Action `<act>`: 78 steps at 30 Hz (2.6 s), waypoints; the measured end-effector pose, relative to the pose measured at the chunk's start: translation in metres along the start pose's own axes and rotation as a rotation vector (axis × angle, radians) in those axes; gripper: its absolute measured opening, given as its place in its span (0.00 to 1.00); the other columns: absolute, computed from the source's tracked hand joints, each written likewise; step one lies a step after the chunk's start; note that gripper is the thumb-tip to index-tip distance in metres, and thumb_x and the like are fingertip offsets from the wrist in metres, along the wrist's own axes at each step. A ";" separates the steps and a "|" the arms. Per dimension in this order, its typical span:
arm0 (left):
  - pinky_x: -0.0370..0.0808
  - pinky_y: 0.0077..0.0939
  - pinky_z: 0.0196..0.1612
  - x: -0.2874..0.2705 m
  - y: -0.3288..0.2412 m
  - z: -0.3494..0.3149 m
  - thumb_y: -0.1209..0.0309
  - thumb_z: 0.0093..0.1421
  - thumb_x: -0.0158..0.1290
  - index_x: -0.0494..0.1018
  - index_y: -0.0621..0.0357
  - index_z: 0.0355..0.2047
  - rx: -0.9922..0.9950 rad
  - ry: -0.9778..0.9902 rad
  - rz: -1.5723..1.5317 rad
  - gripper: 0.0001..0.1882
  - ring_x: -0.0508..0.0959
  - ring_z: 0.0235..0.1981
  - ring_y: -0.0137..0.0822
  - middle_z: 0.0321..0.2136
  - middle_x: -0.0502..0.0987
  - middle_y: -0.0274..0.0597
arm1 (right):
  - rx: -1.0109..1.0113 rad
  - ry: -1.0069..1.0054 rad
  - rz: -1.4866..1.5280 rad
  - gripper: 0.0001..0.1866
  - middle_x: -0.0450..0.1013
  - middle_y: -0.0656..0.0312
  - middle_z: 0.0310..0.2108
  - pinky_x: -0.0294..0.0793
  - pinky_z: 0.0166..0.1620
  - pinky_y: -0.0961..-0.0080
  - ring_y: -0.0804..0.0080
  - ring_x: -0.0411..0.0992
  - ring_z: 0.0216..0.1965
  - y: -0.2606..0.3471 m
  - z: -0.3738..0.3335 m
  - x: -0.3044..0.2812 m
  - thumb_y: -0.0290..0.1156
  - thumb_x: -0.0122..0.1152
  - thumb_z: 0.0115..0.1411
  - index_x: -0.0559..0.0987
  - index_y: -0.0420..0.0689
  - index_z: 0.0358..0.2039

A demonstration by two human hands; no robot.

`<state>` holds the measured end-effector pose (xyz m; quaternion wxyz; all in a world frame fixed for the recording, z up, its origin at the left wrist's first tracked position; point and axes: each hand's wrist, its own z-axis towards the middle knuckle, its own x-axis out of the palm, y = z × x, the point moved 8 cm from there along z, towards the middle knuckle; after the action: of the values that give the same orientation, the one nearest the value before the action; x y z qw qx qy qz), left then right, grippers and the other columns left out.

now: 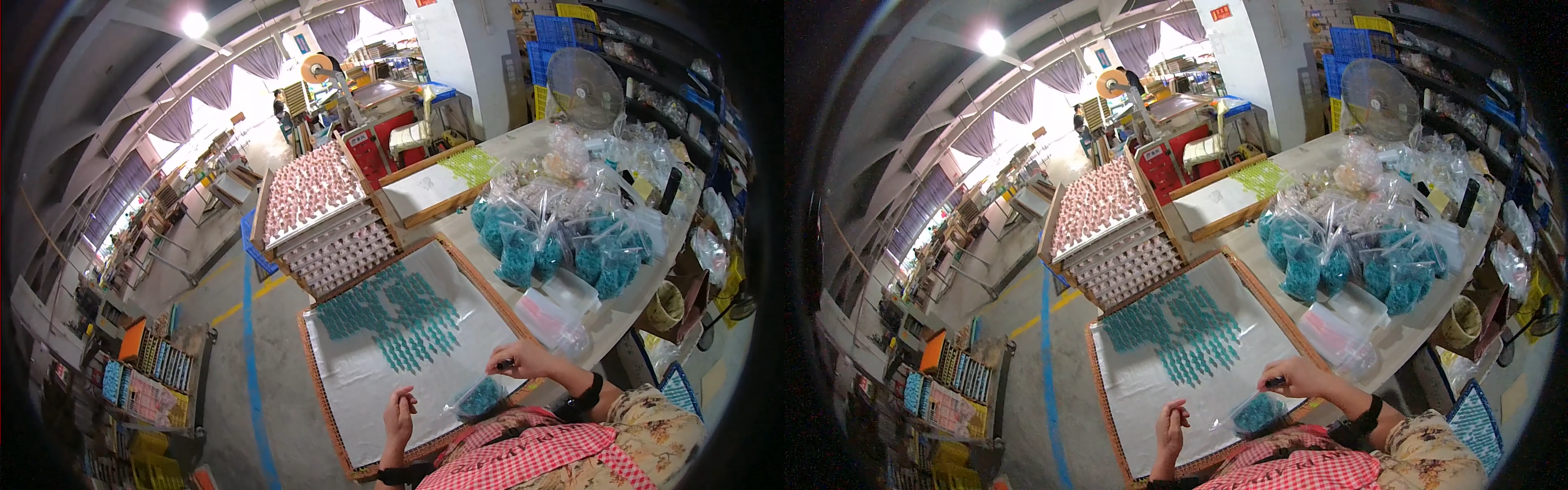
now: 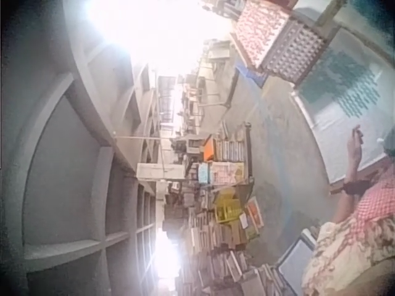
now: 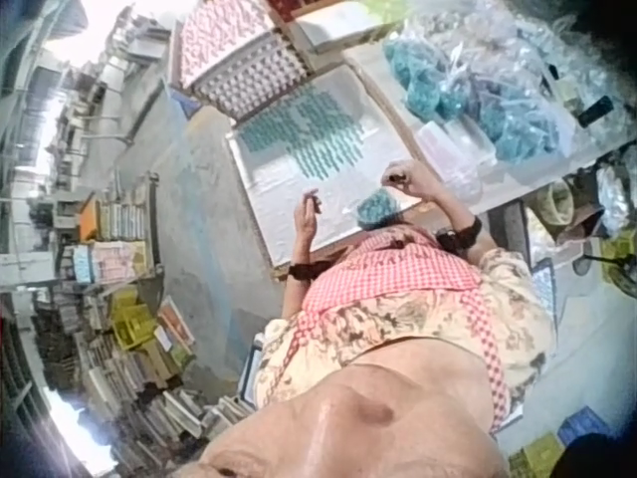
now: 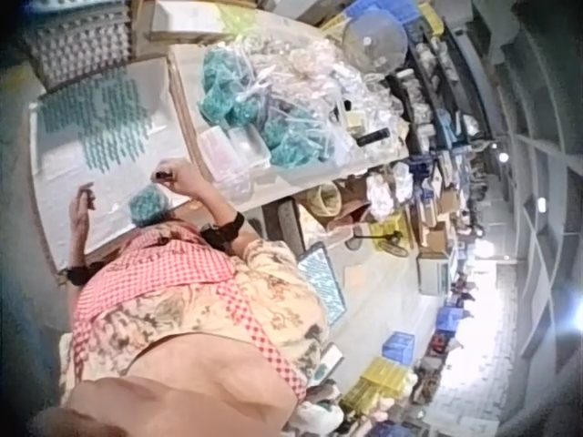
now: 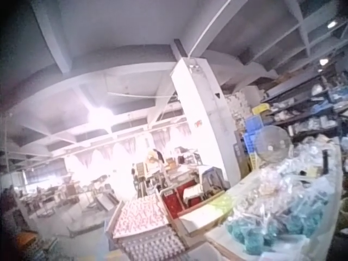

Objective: The person is sorting and packing small turquoise plastic items into plastic bags.

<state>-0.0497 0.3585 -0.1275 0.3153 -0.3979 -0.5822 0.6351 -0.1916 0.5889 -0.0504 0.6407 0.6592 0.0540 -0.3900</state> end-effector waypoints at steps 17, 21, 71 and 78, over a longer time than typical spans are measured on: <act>0.68 0.32 0.49 0.069 -0.018 0.002 0.70 0.60 0.53 0.79 0.53 0.42 0.307 0.308 0.219 0.11 0.75 0.44 0.41 0.40 0.78 0.41 | -0.070 -0.032 -0.125 0.12 0.74 0.61 0.34 0.72 0.34 0.69 0.61 0.73 0.30 0.008 0.026 -0.003 0.26 0.63 0.52 0.79 0.50 0.39; 0.69 0.31 0.47 0.068 -0.038 -0.008 0.70 0.62 0.51 0.79 0.55 0.42 0.351 0.296 0.252 0.11 0.75 0.43 0.41 0.39 0.78 0.44 | -0.090 -0.019 -0.092 0.11 0.74 0.63 0.32 0.72 0.34 0.71 0.65 0.73 0.31 0.000 0.015 -0.004 0.24 0.63 0.52 0.79 0.49 0.37; 0.60 0.18 0.35 0.100 0.019 0.003 0.46 0.68 0.33 0.64 0.64 0.58 -0.378 0.371 -0.295 0.34 0.70 0.37 0.23 0.50 0.75 0.39 | -0.536 -0.177 -0.097 0.15 0.71 0.63 0.23 0.72 0.24 0.73 0.64 0.73 0.22 0.005 -0.005 0.068 0.26 0.65 0.45 0.72 0.49 0.34; 0.60 0.20 0.38 0.099 0.019 0.002 0.45 0.68 0.32 0.65 0.59 0.58 -0.384 0.376 -0.300 0.33 0.69 0.40 0.23 0.51 0.75 0.37 | -0.524 -0.121 -0.182 0.15 0.71 0.63 0.27 0.73 0.25 0.74 0.66 0.74 0.26 0.002 -0.004 0.072 0.25 0.63 0.45 0.73 0.49 0.35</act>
<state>-0.0985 0.4405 -0.1595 0.4266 -0.4704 -0.6753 0.3751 -0.1388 0.5610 -0.0913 0.7537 0.4389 0.1734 -0.4574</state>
